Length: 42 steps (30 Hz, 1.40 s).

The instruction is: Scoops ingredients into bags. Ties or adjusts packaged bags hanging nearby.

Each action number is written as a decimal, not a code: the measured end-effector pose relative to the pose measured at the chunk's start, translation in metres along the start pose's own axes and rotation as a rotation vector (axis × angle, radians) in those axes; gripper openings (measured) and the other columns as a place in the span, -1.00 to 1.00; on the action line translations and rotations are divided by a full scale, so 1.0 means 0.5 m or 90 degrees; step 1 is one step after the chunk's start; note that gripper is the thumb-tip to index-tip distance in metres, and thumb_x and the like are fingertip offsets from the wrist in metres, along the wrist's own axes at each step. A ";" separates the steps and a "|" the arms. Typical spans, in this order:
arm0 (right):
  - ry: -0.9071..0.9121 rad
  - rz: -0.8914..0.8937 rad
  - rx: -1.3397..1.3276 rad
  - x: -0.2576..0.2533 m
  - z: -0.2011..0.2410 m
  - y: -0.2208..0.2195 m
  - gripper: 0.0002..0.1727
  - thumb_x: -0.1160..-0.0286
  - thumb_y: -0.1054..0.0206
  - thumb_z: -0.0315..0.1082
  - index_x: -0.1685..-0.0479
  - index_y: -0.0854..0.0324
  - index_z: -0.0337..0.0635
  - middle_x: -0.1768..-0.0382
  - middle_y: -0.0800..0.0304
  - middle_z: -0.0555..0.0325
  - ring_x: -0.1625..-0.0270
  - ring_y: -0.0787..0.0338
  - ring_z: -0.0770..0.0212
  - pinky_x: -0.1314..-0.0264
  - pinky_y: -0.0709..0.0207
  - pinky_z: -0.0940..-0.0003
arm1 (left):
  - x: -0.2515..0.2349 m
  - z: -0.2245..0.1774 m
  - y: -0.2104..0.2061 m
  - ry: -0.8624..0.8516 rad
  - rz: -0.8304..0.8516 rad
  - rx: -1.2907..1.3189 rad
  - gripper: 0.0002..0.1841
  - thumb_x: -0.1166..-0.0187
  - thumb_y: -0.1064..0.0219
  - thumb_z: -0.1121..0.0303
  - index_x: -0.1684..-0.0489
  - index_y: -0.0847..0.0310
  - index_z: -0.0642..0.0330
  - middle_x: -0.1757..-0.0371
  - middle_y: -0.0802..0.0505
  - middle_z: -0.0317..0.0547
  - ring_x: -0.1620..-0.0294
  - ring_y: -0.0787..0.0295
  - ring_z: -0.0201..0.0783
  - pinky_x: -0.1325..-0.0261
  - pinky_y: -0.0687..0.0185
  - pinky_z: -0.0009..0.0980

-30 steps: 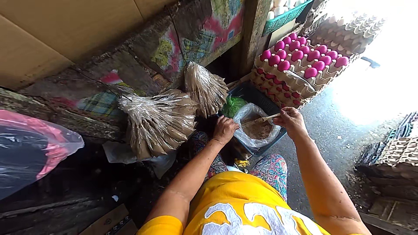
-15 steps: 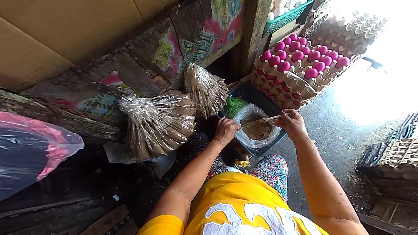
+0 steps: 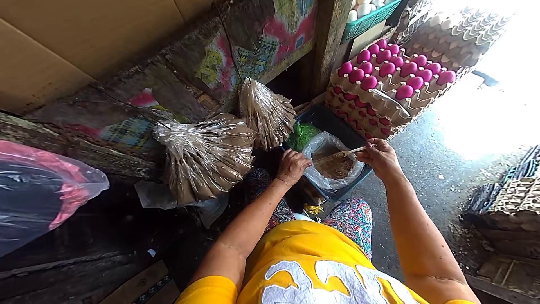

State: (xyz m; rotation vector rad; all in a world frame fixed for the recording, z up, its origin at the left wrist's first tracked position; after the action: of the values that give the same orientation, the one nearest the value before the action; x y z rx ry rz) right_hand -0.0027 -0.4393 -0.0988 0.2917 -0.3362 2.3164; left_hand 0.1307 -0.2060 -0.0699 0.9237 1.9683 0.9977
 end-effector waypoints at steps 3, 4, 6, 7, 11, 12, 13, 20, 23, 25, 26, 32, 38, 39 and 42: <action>-0.005 0.011 0.000 0.001 0.000 -0.004 -0.86 -0.83 -0.11 -0.41 -0.19 -0.40 -0.20 0.32 -0.78 0.11 0.36 -0.91 0.22 0.17 -0.86 0.26 | 0.000 0.000 0.000 0.000 0.005 0.004 -0.86 -0.57 -0.42 0.37 0.14 -0.94 0.10 0.10 -0.92 0.02 -0.16 -0.83 0.06 -0.61 -0.35 0.14; -0.005 0.010 -0.001 0.002 0.001 -0.005 -0.86 -0.83 -0.10 -0.41 -0.19 -0.40 -0.20 0.31 -0.77 0.11 0.36 -0.90 0.22 0.17 -0.86 0.27 | -0.001 -0.001 0.000 0.000 0.008 0.005 -0.86 -0.57 -0.42 0.37 0.15 -0.94 0.10 0.10 -0.92 0.02 -0.17 -0.82 0.06 -0.61 -0.35 0.15; -0.003 0.009 -0.002 0.003 0.001 -0.006 -0.86 -0.83 -0.09 -0.40 -0.19 -0.40 -0.20 0.31 -0.76 0.12 0.36 -0.90 0.23 0.17 -0.86 0.26 | -0.002 -0.002 0.001 -0.003 0.005 0.006 -0.86 -0.57 -0.43 0.37 0.15 -0.94 0.10 0.11 -0.92 0.02 -0.16 -0.82 0.07 -0.60 -0.36 0.15; 0.002 0.012 -0.003 0.003 0.002 -0.006 -0.87 -0.84 -0.09 -0.40 -0.18 -0.40 -0.20 0.32 -0.76 0.13 0.37 -0.90 0.24 0.17 -0.86 0.26 | -0.002 -0.004 0.003 -0.003 0.005 0.007 -0.86 -0.57 -0.43 0.37 0.14 -0.94 0.10 0.11 -0.92 0.03 -0.16 -0.82 0.07 -0.60 -0.36 0.16; 0.013 0.020 -0.021 0.003 0.008 -0.004 -0.89 -0.84 -0.06 -0.42 -0.16 -0.39 -0.18 0.32 -0.79 0.15 0.36 -0.91 0.24 0.16 -0.87 0.28 | -0.003 -0.006 0.004 -0.003 0.009 0.012 -0.86 -0.58 -0.42 0.38 0.14 -0.94 0.11 0.11 -0.92 0.04 -0.15 -0.82 0.08 -0.59 -0.36 0.16; 0.014 0.019 -0.023 0.003 0.010 -0.003 -0.89 -0.84 -0.06 -0.42 -0.15 -0.40 -0.18 0.32 -0.79 0.15 0.37 -0.91 0.24 0.17 -0.87 0.28 | -0.004 -0.006 0.004 -0.002 0.012 0.012 -0.86 -0.58 -0.42 0.37 0.14 -0.94 0.11 0.11 -0.92 0.04 -0.15 -0.82 0.07 -0.60 -0.35 0.15; 0.014 0.020 -0.026 0.002 0.010 -0.002 -0.90 -0.84 -0.06 -0.42 -0.15 -0.40 -0.17 0.32 -0.79 0.15 0.37 -0.91 0.23 0.18 -0.87 0.28 | -0.004 -0.006 0.003 -0.004 0.013 0.012 -0.85 -0.58 -0.42 0.37 0.13 -0.94 0.11 0.11 -0.92 0.03 -0.15 -0.82 0.07 -0.60 -0.36 0.15; 0.009 0.035 -0.003 -0.009 0.001 -0.006 -0.87 -0.83 -0.09 -0.41 -0.18 -0.39 -0.17 0.31 -0.76 0.16 0.35 -0.90 0.24 0.16 -0.86 0.27 | -0.004 -0.005 0.000 -0.009 0.011 0.018 -0.86 -0.57 -0.43 0.38 0.14 -0.94 0.10 0.12 -0.92 0.01 -0.14 -0.83 0.05 -0.59 -0.37 0.14; 0.010 0.039 0.003 -0.013 0.001 -0.009 -0.89 -0.83 -0.08 -0.42 -0.16 -0.40 -0.17 0.32 -0.77 0.16 0.35 -0.90 0.24 0.17 -0.86 0.28 | -0.005 -0.005 0.000 -0.014 0.008 0.016 -0.86 -0.56 -0.43 0.38 0.14 -0.95 0.10 0.11 -0.92 0.01 -0.14 -0.83 0.05 -0.59 -0.37 0.14; 0.010 0.045 0.007 -0.012 -0.003 -0.009 -0.88 -0.83 -0.09 -0.41 -0.16 -0.41 -0.17 0.33 -0.78 0.16 0.35 -0.91 0.25 0.17 -0.86 0.29 | -0.003 -0.008 0.001 -0.013 0.010 0.017 -0.86 -0.56 -0.44 0.38 0.15 -0.94 0.10 0.12 -0.92 0.01 -0.14 -0.83 0.06 -0.59 -0.37 0.14; 0.010 0.048 0.008 -0.012 -0.003 -0.010 -0.89 -0.84 -0.08 -0.41 -0.16 -0.40 -0.17 0.33 -0.77 0.16 0.35 -0.90 0.25 0.16 -0.86 0.29 | -0.003 -0.008 0.002 -0.013 0.010 0.016 -0.86 -0.56 -0.44 0.38 0.15 -0.94 0.10 0.12 -0.92 0.01 -0.15 -0.83 0.05 -0.59 -0.37 0.14; 0.001 0.036 -0.007 -0.012 -0.005 -0.002 -0.90 -0.84 -0.07 -0.42 -0.14 -0.39 -0.16 0.34 -0.78 0.18 0.36 -0.91 0.25 0.16 -0.87 0.28 | -0.002 -0.006 -0.001 -0.014 0.015 0.017 -0.86 -0.57 -0.43 0.37 0.14 -0.94 0.10 0.11 -0.92 0.02 -0.15 -0.83 0.06 -0.59 -0.37 0.15; 0.011 0.045 -0.001 -0.016 -0.006 -0.001 -0.87 -0.84 -0.09 -0.40 -0.19 -0.39 -0.15 0.29 -0.78 0.17 0.33 -0.91 0.23 0.15 -0.87 0.27 | -0.002 -0.007 -0.001 -0.021 0.018 0.012 -0.87 -0.57 -0.43 0.37 0.15 -0.94 0.10 0.11 -0.92 0.00 -0.16 -0.82 0.05 -0.59 -0.37 0.14; 0.012 0.051 0.003 -0.016 -0.008 -0.002 -0.86 -0.84 -0.09 -0.39 -0.20 -0.38 -0.15 0.28 -0.77 0.17 0.32 -0.91 0.23 0.14 -0.86 0.26 | -0.002 -0.005 -0.005 -0.020 0.020 0.011 -0.86 -0.57 -0.43 0.36 0.14 -0.94 0.09 0.10 -0.92 -0.01 -0.17 -0.82 0.04 -0.59 -0.37 0.14; 0.013 0.053 0.003 -0.018 -0.012 -0.002 -0.88 -0.84 -0.09 -0.39 -0.17 -0.40 -0.15 0.31 -0.77 0.17 0.33 -0.90 0.24 0.14 -0.87 0.26 | -0.003 0.003 -0.016 -0.016 0.026 0.005 -0.85 -0.59 -0.42 0.34 0.12 -0.94 0.07 0.09 -0.92 -0.04 -0.19 -0.81 0.02 -0.61 -0.35 0.11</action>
State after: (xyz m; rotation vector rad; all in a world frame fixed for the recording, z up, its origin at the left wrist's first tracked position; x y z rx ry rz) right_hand 0.0033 -0.4426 -0.1068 0.2608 -0.3397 2.4001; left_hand 0.1307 -0.2103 -0.0769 0.9793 1.9409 0.9966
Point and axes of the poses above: each hand's wrist, its own x-axis away from the middle knuckle, its own y-axis out of the back of the hand, z = x × y, the point moved 10 cm from there along -x, towards the middle knuckle
